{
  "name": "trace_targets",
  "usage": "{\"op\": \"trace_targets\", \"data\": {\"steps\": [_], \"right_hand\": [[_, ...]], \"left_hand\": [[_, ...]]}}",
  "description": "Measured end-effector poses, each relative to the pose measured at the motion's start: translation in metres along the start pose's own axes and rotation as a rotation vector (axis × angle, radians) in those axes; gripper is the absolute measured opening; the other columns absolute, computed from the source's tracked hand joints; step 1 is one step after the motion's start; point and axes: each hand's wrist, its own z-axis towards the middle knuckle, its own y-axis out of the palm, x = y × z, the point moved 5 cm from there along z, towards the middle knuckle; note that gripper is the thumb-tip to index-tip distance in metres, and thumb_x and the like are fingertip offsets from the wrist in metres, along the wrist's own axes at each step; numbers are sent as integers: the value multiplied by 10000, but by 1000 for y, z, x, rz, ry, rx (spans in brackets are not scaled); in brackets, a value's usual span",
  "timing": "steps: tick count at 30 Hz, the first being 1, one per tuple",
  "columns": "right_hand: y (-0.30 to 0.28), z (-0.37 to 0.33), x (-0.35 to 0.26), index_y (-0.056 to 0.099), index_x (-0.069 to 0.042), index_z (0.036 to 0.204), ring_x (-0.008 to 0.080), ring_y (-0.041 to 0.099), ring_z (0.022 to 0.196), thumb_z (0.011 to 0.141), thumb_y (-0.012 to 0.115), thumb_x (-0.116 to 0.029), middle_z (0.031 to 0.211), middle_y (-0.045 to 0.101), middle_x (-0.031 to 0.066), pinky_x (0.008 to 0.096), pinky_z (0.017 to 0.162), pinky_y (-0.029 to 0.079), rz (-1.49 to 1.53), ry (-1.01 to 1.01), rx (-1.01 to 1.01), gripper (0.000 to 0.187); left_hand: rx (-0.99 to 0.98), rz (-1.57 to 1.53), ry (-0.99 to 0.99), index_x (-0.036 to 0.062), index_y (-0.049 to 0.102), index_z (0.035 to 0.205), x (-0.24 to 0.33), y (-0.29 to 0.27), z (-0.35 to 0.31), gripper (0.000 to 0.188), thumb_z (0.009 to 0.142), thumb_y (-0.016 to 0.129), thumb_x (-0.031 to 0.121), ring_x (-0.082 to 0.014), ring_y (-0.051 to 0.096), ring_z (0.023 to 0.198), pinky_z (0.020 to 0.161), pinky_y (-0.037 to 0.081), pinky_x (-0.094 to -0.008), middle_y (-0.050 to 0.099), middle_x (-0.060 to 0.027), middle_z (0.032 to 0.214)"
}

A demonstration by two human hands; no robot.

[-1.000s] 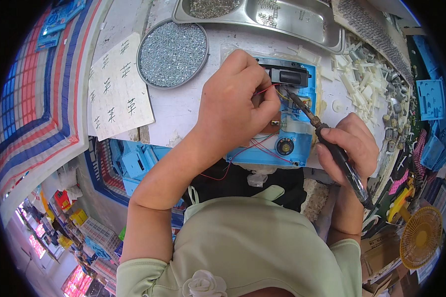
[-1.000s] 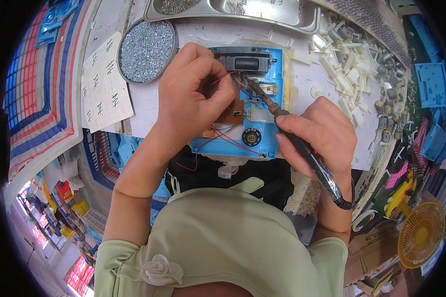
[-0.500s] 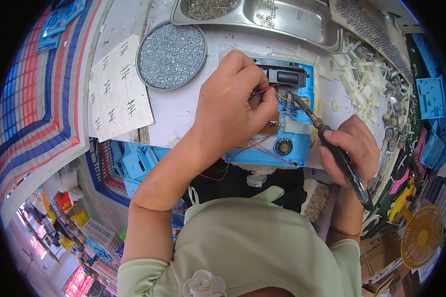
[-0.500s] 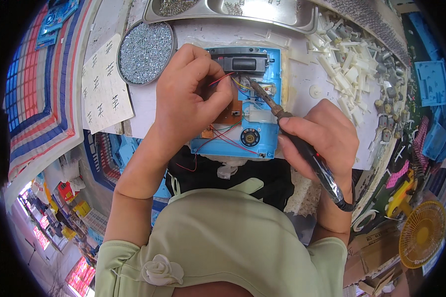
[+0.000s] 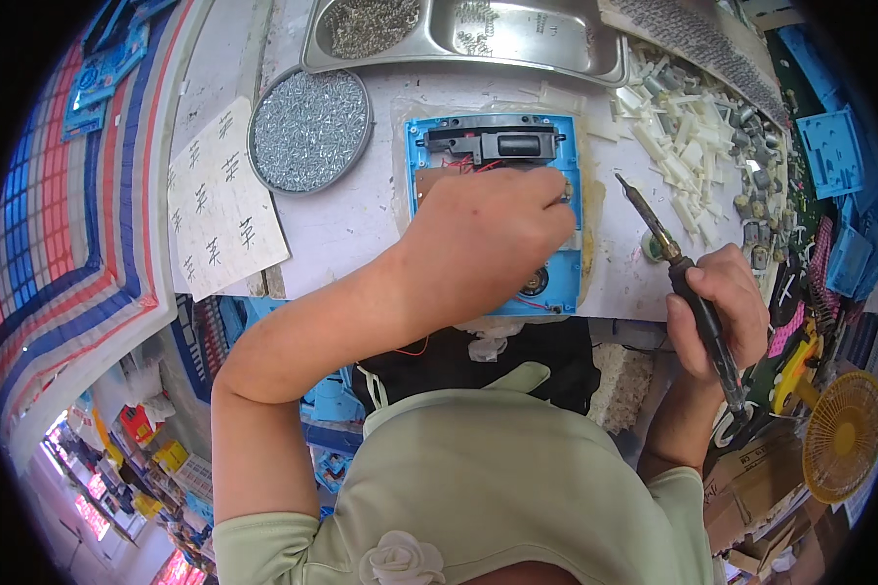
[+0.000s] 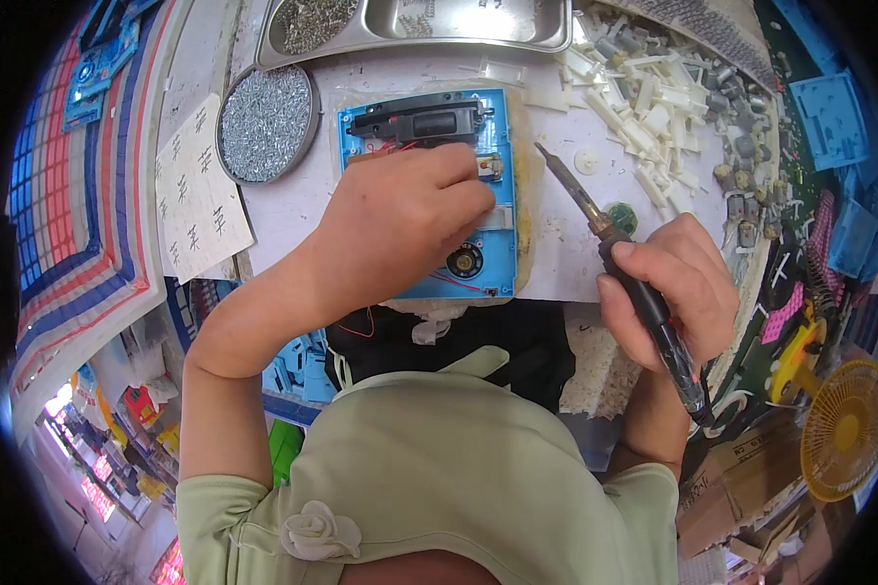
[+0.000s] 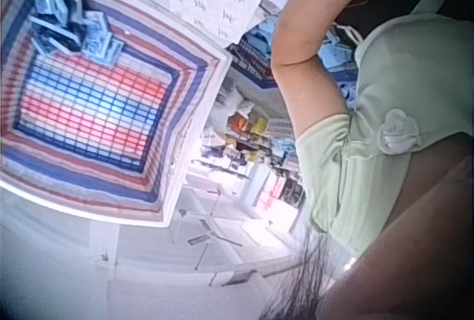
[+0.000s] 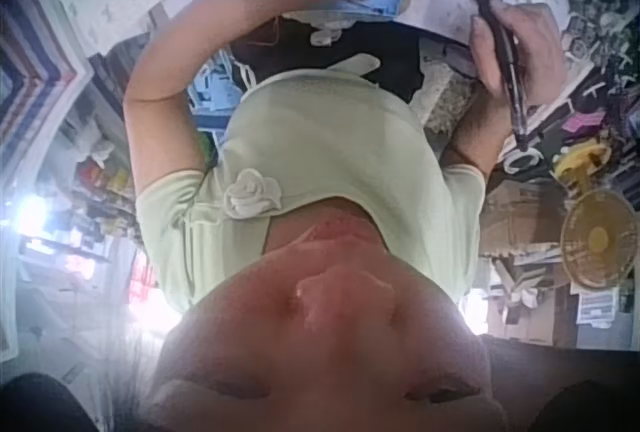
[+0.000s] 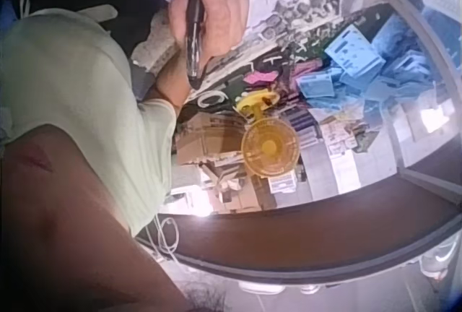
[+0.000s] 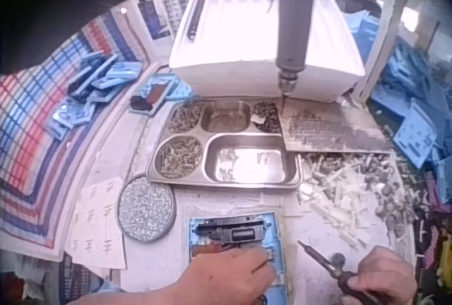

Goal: Assemble and solder internal components into a blue plastic electronic device casing and screw the back cover on.

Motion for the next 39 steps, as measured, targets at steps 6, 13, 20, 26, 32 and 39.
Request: {"op": "trace_targets", "data": {"steps": [6, 13, 20, 26, 32, 39], "right_hand": [[27, -10, 8, 668, -14, 1230, 265, 639, 838, 762, 814, -25, 992, 674, 150, 321, 730, 505, 145, 270, 114, 490], [89, 25, 13, 662, -41, 1270, 254, 682, 909, 769, 753, 102, 1088, 667, 146, 325, 788, 549, 288, 331, 103, 529], [43, 0, 3, 650, 3, 1245, 204, 617, 809, 776, 806, 26, 1030, 650, 130, 315, 749, 497, 84, 186, 194, 495], [1, -33, 12, 662, 67, 1012, 195, 540, 713, 812, 736, -142, 808, 625, 115, 316, 665, 411, 449, 316, 169, 299], [14, -13, 23, 689, 38, 931, 193, 506, 592, 779, 730, -143, 700, 607, 91, 325, 546, 367, 492, 235, -139, 240], [31, 7, 25, 703, -12, 908, 198, 506, 533, 761, 726, -159, 686, 634, 71, 327, 495, 362, 426, 137, -305, 209]], "left_hand": [[111, -424, -269, 34, 717, 977, -18, -3, -16, 123, 861, 747, 5, -157, 684, 743, 650, 541, -282, 706, -63, 900], [120, -647, -481, 12, 697, 940, -24, 3, -21, 84, 865, 725, 37, -202, 628, 604, 567, 495, -319, 660, -106, 765], [140, -352, -151, 44, 694, 971, -15, 0, -25, 141, 845, 741, 2, -252, 623, 804, 717, 508, -330, 628, -90, 973], [23, -276, -73, 61, 671, 936, -11, 1, -29, 166, 808, 763, 8, -274, 644, 892, 759, 528, -363, 587, -92, 1132], [-28, -245, -17, 67, 663, 932, -12, 1, -26, 199, 774, 768, 7, -289, 649, 903, 752, 536, -371, 605, -92, 1097], [-15, -225, -5, 76, 647, 933, -12, 2, -27, 225, 759, 772, 7, -310, 650, 906, 725, 535, -390, 617, -87, 1085]]}}
